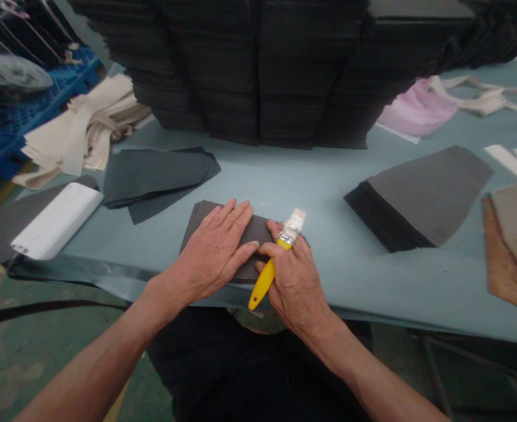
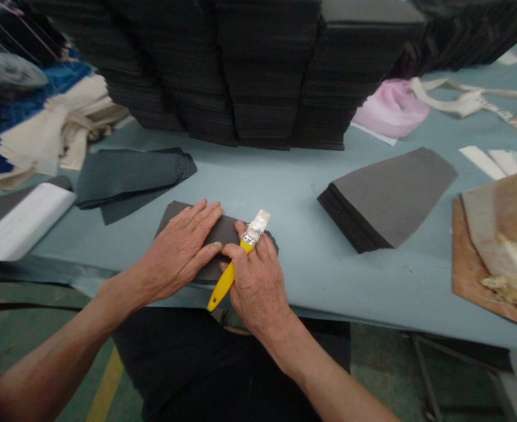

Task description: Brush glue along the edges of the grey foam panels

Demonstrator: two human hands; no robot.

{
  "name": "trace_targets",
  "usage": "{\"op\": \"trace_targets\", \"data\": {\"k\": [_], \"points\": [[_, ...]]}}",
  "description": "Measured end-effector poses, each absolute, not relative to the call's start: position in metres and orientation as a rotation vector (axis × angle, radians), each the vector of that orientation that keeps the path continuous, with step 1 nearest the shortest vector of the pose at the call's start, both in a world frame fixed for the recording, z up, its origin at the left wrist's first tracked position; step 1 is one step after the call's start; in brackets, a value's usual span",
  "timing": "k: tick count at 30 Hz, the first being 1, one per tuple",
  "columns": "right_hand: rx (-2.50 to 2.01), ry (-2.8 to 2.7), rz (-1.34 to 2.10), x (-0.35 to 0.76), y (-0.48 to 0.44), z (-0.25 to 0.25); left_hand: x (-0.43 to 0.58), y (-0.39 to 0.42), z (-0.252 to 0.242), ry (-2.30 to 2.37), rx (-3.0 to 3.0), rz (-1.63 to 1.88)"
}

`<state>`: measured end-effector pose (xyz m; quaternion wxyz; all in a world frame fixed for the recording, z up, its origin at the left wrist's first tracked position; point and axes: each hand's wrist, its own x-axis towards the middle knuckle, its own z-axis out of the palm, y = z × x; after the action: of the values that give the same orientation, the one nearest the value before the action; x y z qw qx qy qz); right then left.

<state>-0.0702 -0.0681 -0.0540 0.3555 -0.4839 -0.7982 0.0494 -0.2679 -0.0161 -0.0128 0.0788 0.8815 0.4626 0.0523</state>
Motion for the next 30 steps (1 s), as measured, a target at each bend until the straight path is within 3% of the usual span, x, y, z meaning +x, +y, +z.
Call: {"op": "trace_targets", "data": {"k": [30], "points": [[-1.311, -1.971, 0.17, -0.041, -0.081, -0.056, -0.276, -0.01, -0.008, 1.806, 2.409, 0.245]]}}
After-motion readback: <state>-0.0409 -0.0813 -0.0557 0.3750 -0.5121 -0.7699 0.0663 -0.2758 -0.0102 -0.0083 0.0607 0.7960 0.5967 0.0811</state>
